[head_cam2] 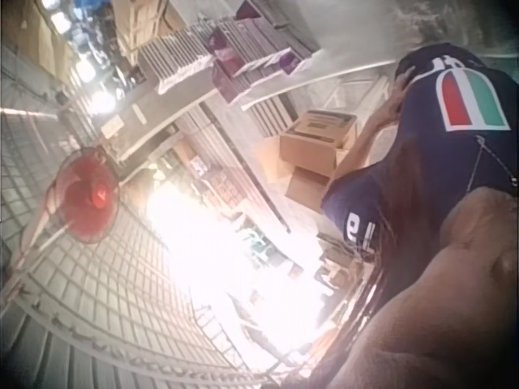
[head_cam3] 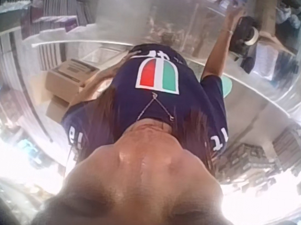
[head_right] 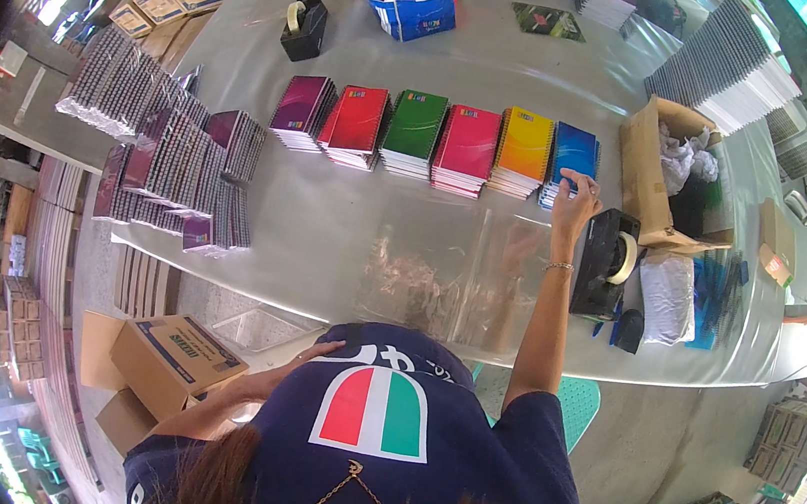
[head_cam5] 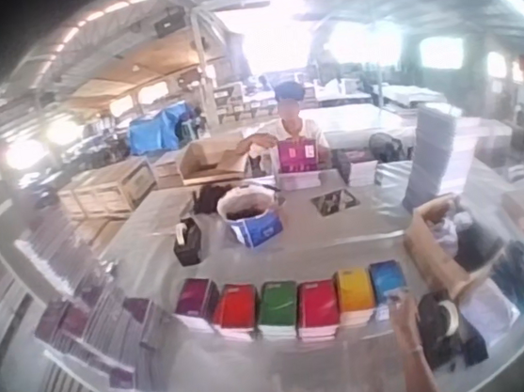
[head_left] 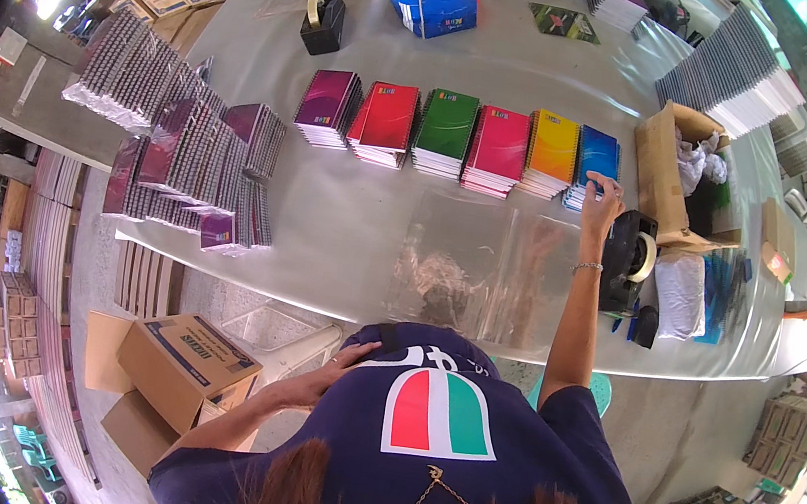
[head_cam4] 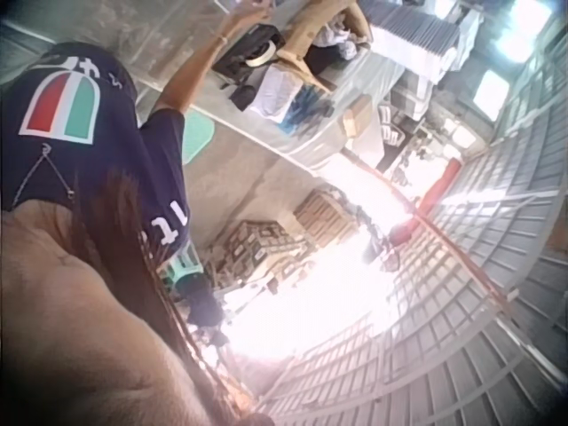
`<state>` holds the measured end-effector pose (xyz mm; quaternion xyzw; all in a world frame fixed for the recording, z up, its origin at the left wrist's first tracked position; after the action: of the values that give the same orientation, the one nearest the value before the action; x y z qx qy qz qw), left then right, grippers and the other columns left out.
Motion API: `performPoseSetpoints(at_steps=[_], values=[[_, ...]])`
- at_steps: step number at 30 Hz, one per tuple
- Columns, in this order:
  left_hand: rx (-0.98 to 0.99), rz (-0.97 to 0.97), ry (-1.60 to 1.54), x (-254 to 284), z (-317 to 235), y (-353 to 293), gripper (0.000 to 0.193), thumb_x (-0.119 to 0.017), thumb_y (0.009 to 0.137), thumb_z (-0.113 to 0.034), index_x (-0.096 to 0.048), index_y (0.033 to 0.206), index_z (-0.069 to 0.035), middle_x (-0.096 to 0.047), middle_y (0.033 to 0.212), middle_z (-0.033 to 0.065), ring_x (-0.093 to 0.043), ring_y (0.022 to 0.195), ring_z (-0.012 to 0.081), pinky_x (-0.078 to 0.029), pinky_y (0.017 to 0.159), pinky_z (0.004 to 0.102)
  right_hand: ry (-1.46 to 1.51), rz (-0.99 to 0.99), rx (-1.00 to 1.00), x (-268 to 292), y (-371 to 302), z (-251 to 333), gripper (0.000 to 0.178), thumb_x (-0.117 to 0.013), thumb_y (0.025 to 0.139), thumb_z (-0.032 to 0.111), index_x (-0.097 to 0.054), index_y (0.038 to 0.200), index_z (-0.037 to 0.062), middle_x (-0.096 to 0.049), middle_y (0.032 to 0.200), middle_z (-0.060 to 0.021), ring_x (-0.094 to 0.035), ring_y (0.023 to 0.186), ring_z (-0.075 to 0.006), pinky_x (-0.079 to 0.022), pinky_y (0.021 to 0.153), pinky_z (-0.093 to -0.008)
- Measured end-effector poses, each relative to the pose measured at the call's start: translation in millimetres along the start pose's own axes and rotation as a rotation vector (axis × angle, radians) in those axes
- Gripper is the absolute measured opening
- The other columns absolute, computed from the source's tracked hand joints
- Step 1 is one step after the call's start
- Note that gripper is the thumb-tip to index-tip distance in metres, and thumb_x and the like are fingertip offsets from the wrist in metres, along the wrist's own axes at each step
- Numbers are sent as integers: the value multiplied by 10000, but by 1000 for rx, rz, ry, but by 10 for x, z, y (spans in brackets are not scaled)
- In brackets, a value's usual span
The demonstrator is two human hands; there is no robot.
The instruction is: The person gathers several colorful spiral-bound notebooks from a table, places them into a clear plastic sleeve, and seals the sleeve with tape. The wrapped set is then placed aside, and the process is repeated with another set of notebooks.
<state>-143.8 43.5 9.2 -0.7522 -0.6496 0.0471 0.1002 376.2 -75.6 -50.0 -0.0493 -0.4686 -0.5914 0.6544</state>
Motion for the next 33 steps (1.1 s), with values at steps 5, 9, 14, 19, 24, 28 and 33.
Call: performPoseSetpoints(at_steps=[5, 9, 14, 19, 24, 28, 33], values=[[-12, -63, -53, 150, -35, -136, 674, -656, 856, -350, -416, 1433, -98, -148, 1560, 207, -133, 1435, 382, -145, 1158, 481, -34, -48, -5, -48, 24, 64, 187, -681, 807, 76, -711, 961, 177, -652, 1010, -8, -536, 1083, -194, -313, 944, -379], [-22, -89, 93, 218, 329, -285, 643, -635, 870, -334, -417, 1428, -100, -184, 1550, 197, -161, 1430, 381, -149, 1158, 474, 45, -91, -130, -38, 47, 29, 151, -683, 809, 96, -715, 938, 169, -657, 1012, -10, -535, 1090, -193, -346, 940, -405], [-4, -188, 106, 426, 114, -321, 601, -624, 871, -340, -447, 1402, -121, -265, 1527, 151, -202, 1428, 362, -130, 1140, 547, -70, -270, -382, 61, 171, -87, 171, -691, 822, 188, -701, 990, 215, -609, 1137, -59, -500, 1128, -304, -408, 901, -519], [-11, -210, 119, 492, 277, -311, 569, -619, 869, -348, -471, 1378, -142, -326, 1499, 119, -228, 1425, 351, -120, 1120, 596, -153, -72, -622, 13, 462, -235, 337, -718, 811, 344, -644, 1124, 246, -512, 1283, -122, -423, 1224, -372, -372, 978, -551], [22, -254, 128, 452, 745, -334, 537, -614, 867, -356, -494, 1354, -163, -388, 1472, 87, -254, 1422, 340, -110, 1100, 646, -204, 51, -585, -45, 536, -442, 424, -740, 770, 378, -634, 1153, 231, -624, 1143, -121, -530, 1148, -329, -414, 958, -512], [-9, -360, 159, 295, 1092, -249, 516, -585, 895, -338, -472, 1366, -160, -456, 1428, 85, -306, 1405, 304, -112, 1110, 603, -189, 16, -479, -57, 570, -556, 466, -771, 740, 364, -641, 1137, 158, -710, 968, -115, -662, 955, -273, -492, 869, -424], [-91, -360, 473, 200, 461, -158, 526, -600, 876, -344, -490, 1359, -169, -450, 1429, 109, -325, 1395, 310, -117, 1112, 622, -81, 1, -353, -65, 585, -628, 445, -781, 741, 320, -667, 1081, 57, -714, 909, -136, -687, 852, -261, -524, 782, -375]])
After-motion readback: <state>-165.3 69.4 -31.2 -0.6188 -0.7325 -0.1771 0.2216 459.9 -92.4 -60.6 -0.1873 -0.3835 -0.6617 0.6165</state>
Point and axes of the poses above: each hand's wrist, its own y-axis towards the middle knuckle, its own x-axis out of the back of the hand, z = x × y, the point moved 5 cm from there along y, towards the middle knuckle
